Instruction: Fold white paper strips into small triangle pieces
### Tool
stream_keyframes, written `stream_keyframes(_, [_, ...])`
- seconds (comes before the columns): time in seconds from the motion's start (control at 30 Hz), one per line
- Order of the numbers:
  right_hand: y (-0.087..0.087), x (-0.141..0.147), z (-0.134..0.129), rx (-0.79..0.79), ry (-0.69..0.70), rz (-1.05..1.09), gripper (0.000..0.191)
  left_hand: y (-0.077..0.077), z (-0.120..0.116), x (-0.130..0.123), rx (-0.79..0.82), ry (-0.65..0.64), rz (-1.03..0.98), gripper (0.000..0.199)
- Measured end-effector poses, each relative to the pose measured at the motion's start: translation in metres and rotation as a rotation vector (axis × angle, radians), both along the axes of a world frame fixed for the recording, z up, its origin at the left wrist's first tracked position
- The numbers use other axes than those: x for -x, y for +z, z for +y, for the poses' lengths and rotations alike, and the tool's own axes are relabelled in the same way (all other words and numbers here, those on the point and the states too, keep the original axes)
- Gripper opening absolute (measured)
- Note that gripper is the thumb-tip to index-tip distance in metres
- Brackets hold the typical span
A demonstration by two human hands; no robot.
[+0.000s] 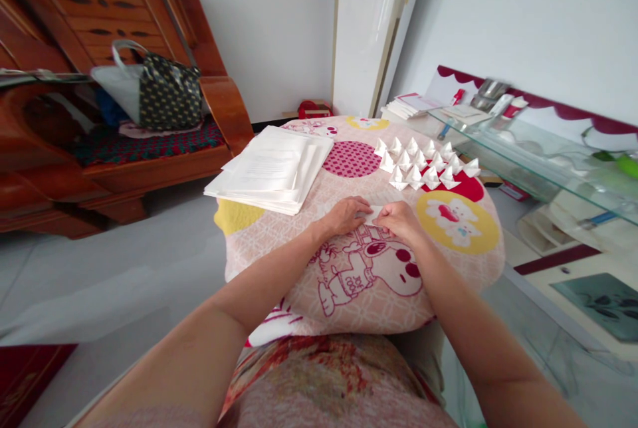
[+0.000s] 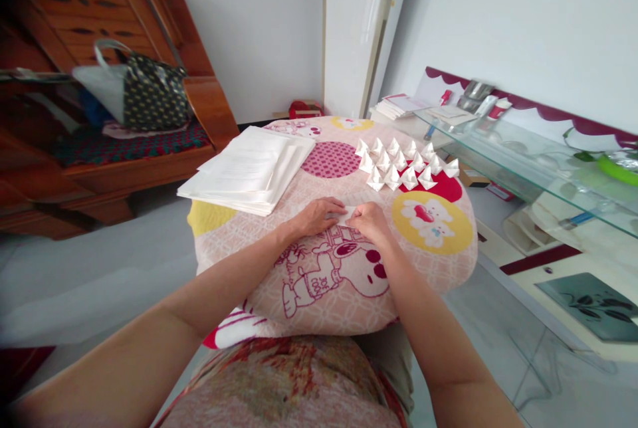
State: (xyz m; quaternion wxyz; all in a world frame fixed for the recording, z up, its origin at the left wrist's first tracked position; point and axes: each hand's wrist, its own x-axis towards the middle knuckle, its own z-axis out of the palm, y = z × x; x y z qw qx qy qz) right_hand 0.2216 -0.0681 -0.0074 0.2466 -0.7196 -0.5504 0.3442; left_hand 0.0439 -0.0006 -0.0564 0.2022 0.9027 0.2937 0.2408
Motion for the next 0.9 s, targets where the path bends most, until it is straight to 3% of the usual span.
stream_keyframes(0.23, [-0.012, -0.003, 0.007, 0.0, 0.015, -0.04, 0.018, 0.004, 0.003, 0.002, 0.116, 0.018, -0.009, 0.04])
stream_keyframes(0.43, [-0.012, -0.004, 0.005, 0.004, -0.014, 0.001, 0.019, 0.001, 0.018, 0.016, 0.176, -0.136, -0.051, 0.053])
stream_keyframes(0.63, [0.0, -0.005, -0.001, 0.027, -0.016, 0.028, 0.021, 0.009, 0.03, 0.03, 0.199, -0.287, 0.015, 0.066])
stream_keyframes(0.77, [0.006, -0.008, -0.006, 0.089, -0.044, 0.088, 0.018, 0.012, 0.02, 0.025, 0.199, -0.214, 0.006, 0.052])
stream_keyframes(0.9, [0.001, -0.01, -0.005, 0.086, -0.105, 0.157, 0.016, 0.009, 0.003, 0.005, 0.141, 0.028, -0.022, 0.027])
